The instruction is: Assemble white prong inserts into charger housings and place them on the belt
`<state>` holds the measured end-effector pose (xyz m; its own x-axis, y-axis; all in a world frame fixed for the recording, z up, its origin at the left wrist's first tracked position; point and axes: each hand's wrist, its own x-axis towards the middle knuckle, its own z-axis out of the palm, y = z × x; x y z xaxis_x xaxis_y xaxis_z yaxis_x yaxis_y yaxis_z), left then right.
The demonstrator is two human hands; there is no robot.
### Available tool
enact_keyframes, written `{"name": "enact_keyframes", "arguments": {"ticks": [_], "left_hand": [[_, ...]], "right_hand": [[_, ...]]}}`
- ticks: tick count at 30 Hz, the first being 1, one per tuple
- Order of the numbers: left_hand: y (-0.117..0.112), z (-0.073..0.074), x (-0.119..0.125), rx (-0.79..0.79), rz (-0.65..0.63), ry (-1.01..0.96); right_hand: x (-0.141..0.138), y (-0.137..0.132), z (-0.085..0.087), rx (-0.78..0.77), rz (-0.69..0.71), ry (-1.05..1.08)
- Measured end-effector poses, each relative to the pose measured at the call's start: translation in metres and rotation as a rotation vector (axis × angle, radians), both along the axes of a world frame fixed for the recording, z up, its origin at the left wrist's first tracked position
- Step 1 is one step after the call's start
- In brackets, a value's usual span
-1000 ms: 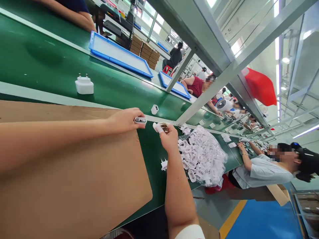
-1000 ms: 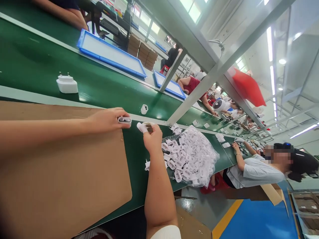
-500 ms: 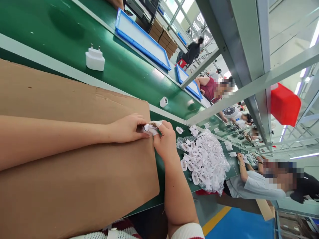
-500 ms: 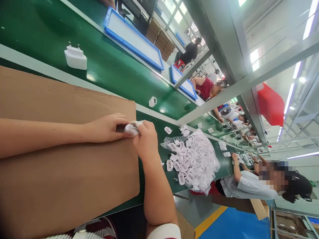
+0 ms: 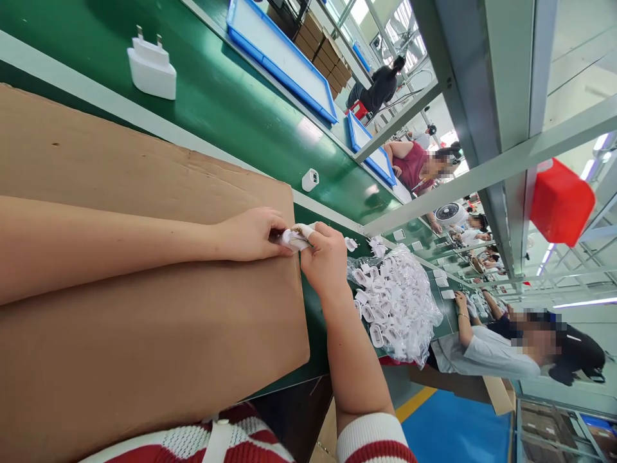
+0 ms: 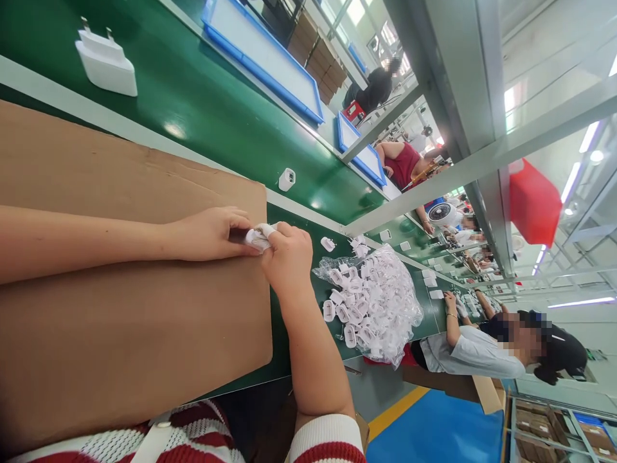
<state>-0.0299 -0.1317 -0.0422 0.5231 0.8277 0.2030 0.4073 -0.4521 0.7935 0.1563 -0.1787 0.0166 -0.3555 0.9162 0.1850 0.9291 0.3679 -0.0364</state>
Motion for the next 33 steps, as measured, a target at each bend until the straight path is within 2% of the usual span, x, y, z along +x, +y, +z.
{"name": "enact_keyframes", "arguments": {"ticks": [3, 9, 13, 17, 19, 20, 22, 24, 26, 29, 31, 33], "left_hand": [[-0.001, 0.002, 0.000, -0.012, -0.003, 0.012], [-0.006, -0.002, 0.001, 0.111, 0.017, 0.000], [-0.008, -0.002, 0.004, 0.103, 0.019, -0.004], [0.004, 0.010, 0.002, -0.089, -0.010, -0.005], [0.021, 0.022, -0.005, -0.155, 0.103, 0.003], [0.031, 0.029, -0.011, -0.159, 0.199, 0.026], [0.057, 0.039, -0.026, -0.127, 0.413, 0.111], [0.085, 0.044, -0.045, -0.085, 0.560, 0.205], [0.110, 0.043, -0.063, -0.063, 0.646, 0.289], [0.133, 0.038, -0.076, -0.133, 0.673, 0.386], [0.133, 0.036, -0.072, -0.166, 0.760, 0.420], [0.125, 0.038, -0.061, 0.012, 0.888, 0.360]], "right_hand": [[0.000, 0.003, 0.007, -0.046, 0.049, -0.038], [-0.005, 0.005, 0.015, -0.081, -0.036, -0.056], [-0.005, 0.000, 0.003, -0.052, -0.045, 0.032], [0.009, 0.000, -0.012, 0.010, -0.033, 0.322], [0.025, 0.005, -0.011, 0.074, -0.076, 0.440], [0.034, 0.007, -0.009, 0.119, -0.153, 0.458], [0.052, 0.013, -0.004, 0.187, -0.416, 0.409], [0.069, 0.018, -0.001, 0.144, -0.693, 0.310], [0.083, 0.022, -0.002, 0.020, -0.821, 0.263], [0.096, 0.028, -0.010, -0.087, -0.745, 0.441], [0.100, 0.032, -0.016, -0.097, -0.668, 0.623], [0.101, 0.036, -0.020, -0.106, -0.628, 0.834]]}}
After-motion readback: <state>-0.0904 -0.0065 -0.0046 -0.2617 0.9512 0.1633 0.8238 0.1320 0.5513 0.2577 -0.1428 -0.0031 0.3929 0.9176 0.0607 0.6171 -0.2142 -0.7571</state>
